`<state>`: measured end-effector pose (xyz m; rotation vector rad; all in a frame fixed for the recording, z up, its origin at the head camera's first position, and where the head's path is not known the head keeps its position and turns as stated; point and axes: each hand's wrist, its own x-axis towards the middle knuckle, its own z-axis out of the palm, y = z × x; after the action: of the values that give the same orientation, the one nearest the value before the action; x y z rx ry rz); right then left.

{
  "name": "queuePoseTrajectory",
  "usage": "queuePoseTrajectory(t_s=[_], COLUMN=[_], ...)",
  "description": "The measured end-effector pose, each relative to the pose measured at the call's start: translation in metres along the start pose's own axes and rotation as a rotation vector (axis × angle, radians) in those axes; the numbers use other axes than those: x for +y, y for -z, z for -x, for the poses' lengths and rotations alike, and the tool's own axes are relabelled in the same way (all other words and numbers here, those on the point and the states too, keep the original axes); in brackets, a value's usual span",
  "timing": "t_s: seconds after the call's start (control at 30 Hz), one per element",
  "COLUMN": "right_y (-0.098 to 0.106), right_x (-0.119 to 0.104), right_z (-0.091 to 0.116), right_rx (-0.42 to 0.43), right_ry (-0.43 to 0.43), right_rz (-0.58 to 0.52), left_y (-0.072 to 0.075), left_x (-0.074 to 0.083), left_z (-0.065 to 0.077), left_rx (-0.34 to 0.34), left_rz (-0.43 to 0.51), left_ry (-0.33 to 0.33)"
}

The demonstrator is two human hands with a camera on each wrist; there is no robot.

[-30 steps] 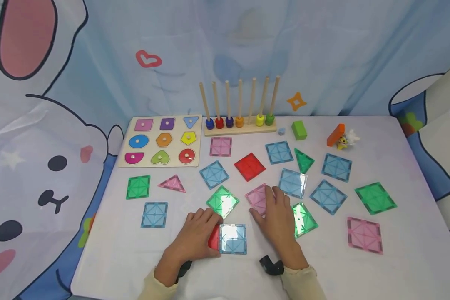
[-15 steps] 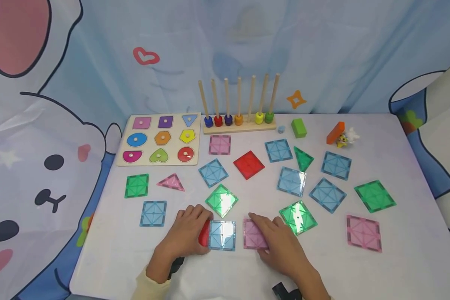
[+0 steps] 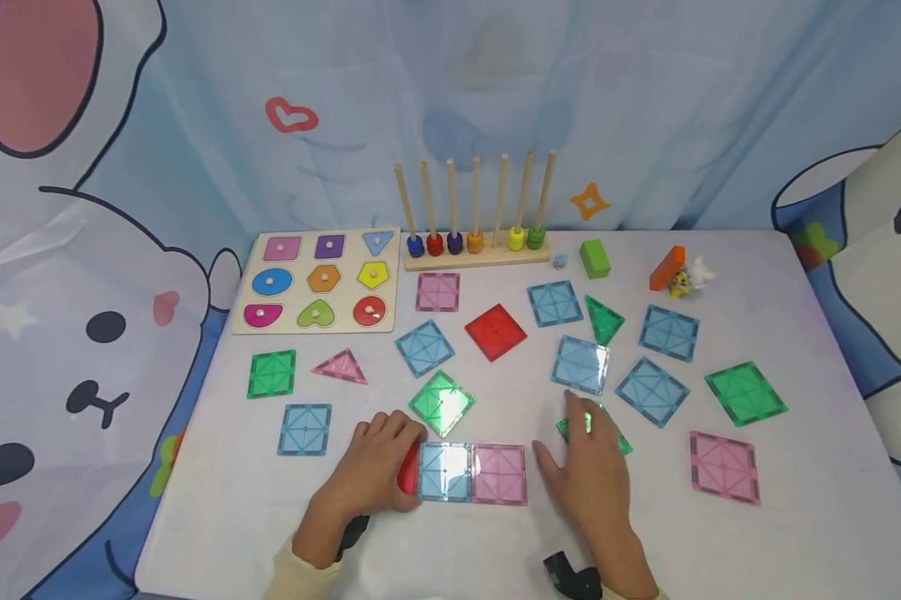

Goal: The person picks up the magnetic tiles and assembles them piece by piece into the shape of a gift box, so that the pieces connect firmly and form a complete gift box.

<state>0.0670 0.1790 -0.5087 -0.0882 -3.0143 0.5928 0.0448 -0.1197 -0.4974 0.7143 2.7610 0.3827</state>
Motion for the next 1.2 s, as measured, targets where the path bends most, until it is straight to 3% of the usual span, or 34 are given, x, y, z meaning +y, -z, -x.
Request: queuePoseTrajectory(t_s=[0.1,0.17,0.27,0.37,0.47,0.57,0.7,0.93,1.07,1.2], right_y=[0.004,0.008,0.016,0.024,0.026,0.02,0.012,0.013,0.011,-0.006], right_x=[0.02,0.03,0.039,0.041,0.035,0.021,0.003,-0.008,-0.033,-0.072], right_z=[-0.002,-0.001,0.003,0.007,0.012,0.017,0.021,0.016,-0.004,-0.03], right_rx=[0.025,-0.012,-0.09,-0.225,-0.334,-0.374,-0.354,-0.307,-0.185,-0.165], right_ry=[-0.11,-0.121,-0.062,0.003,0.058,0.121,0.185,0.174,0.215,0.302], right_rz=[0.017,0.011,-0.006,-0.012,-0.011,-0.027,-0.045,-0.061,-0.054,-0.024], left_y=[0.0,0.001,0.003,0.005,0.006,0.007,0.007,0.013,0.016,0.01], left_x=[-0.001,-0.001,-0.002,-0.002,-0.002,-0.001,0.0,-0.003,-0.003,0.001], left_z=[0.001,0.001,0.001,0.0,0.0,0.001,0.0,-0.002,-0.003,-0.004], left_rx=[-0.005,-0.007,-0.008,-0.006,-0.006,-0.001,0.009,-0.01,-0.03,-0.023], left_rz=[0.007,0.017,0.026,0.025,0.018,0.006,-0.018,0.019,0.021,0.009], left_ry=[0.001,-0.001,0.003,0.006,0.009,0.005,-0.005,-0.008,0.001,0.001])
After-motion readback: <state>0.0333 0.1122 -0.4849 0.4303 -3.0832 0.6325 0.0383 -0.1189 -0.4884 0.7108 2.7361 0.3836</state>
